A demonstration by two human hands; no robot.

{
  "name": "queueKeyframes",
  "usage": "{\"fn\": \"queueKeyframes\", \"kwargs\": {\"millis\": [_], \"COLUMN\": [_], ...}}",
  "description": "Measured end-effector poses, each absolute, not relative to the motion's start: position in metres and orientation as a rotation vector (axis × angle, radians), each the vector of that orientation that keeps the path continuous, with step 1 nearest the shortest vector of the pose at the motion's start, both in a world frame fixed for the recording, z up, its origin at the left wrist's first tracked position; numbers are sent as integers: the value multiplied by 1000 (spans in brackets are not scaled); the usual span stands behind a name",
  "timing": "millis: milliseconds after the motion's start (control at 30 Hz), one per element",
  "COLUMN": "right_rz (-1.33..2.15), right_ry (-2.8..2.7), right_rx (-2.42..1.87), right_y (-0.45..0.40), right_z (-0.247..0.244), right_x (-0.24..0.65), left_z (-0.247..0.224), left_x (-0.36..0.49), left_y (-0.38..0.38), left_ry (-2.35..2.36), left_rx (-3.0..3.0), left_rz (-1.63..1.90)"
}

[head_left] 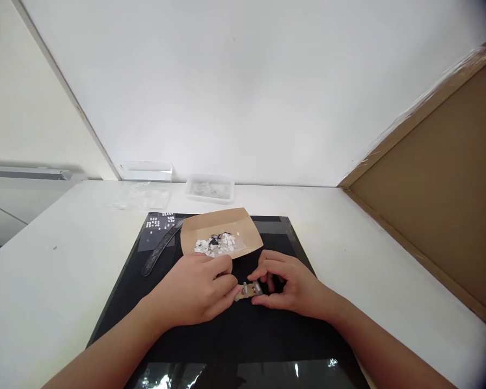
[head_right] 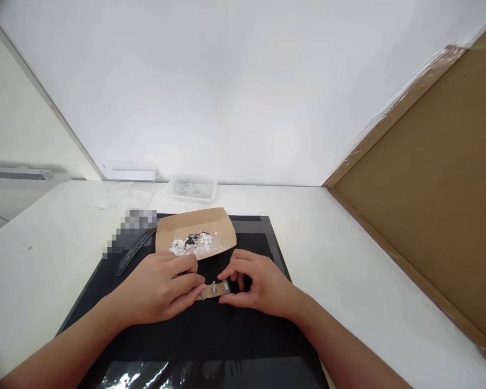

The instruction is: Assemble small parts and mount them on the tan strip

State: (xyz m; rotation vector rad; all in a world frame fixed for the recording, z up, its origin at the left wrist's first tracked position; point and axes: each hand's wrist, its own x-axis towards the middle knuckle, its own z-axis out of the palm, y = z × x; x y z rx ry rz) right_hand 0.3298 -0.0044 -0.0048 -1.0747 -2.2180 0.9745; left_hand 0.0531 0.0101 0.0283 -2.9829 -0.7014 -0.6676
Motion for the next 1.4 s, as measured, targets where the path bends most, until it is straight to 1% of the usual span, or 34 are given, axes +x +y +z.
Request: {"fn": "queueKeyframes", "kwargs": {"millis": [967, 1200, 1400], "right_rz": [994, 890, 639], "right_ry": [-2243, -2239, -2284], "right_rx": [-1066, -1017, -895], "right_y": [-4, -5, -11], "right_z": [5, 6, 15], "right_x": [328, 330, 332], "left_z": [30, 31, 31], "left_x": [52, 53, 52], "left_y": [10, 10, 9], "left_ry": [-714, -701, -700], "left_rx": [-2956, -2948, -2926], "left_rz": [-677, -695, -675]}}
